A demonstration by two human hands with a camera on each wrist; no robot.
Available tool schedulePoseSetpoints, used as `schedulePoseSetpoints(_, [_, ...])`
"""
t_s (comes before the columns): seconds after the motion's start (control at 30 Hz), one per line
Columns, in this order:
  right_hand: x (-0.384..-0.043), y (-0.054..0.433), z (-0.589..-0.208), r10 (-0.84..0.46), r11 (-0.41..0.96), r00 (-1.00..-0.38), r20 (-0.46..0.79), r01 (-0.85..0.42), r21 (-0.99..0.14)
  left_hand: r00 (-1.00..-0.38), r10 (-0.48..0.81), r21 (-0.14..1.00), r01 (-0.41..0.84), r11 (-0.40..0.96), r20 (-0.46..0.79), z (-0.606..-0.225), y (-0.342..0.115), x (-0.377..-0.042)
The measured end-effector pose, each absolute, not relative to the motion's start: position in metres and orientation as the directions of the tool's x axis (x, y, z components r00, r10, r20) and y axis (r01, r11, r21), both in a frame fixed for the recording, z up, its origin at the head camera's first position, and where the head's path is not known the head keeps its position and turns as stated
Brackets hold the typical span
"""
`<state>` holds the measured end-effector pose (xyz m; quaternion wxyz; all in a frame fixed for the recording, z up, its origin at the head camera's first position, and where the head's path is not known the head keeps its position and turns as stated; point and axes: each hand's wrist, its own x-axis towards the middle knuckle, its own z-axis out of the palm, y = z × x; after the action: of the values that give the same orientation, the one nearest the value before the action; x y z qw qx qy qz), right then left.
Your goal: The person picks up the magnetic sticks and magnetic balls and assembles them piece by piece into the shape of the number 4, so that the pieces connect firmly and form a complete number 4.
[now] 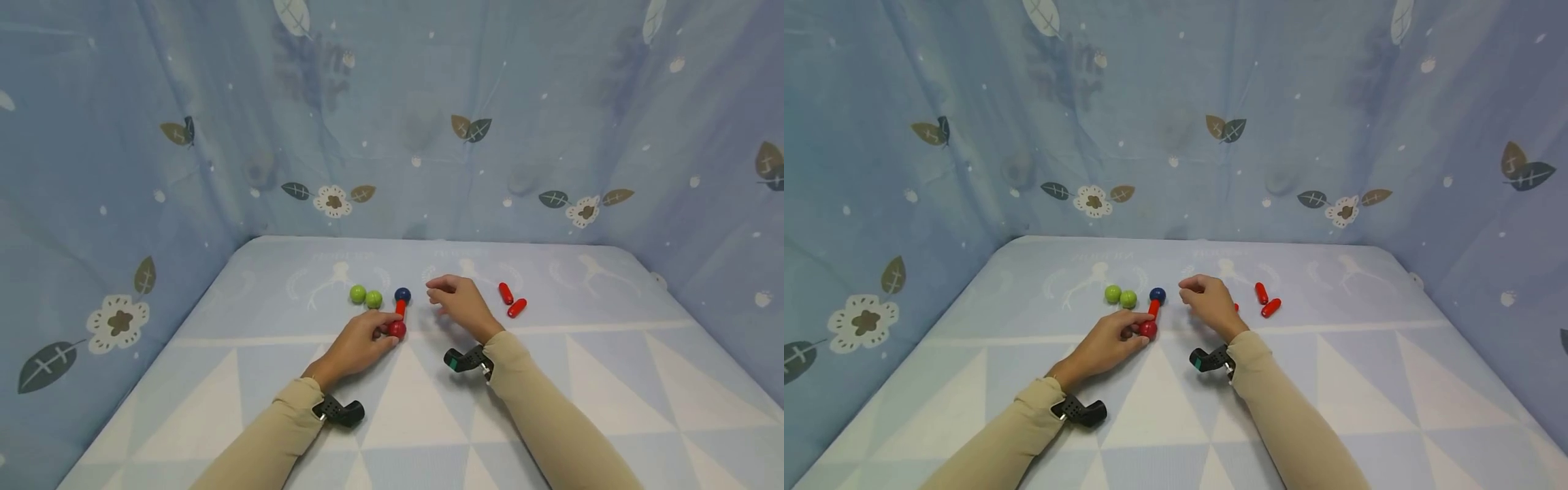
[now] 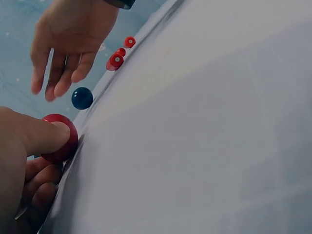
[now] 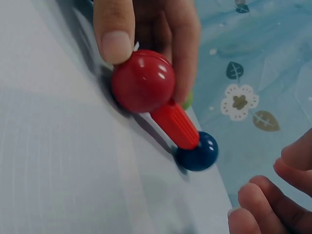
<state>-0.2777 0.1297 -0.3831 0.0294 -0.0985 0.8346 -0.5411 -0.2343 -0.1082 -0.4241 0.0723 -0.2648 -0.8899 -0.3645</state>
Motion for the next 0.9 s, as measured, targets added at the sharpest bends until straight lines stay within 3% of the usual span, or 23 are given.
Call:
schedulePoseSetpoints(0.23, [-0.271, 0.157, -0.38, -0.217, 0.364, -0.974, 0.072, -0.149, -0.919, -0.843, 0.434, 0.609, 0.532, 0.588, 0.318, -0.426, -0.109, -0.232])
schedulePoseSetpoints(0.9, [-0.268, 0.218, -0.383, -0.143, 0.435, -0.98, 0.139, -0.188, -0.881, -0.852, 0.437, 0.634, 0.512, 0.579, 0.288, -0.421, -0.108, -0.232])
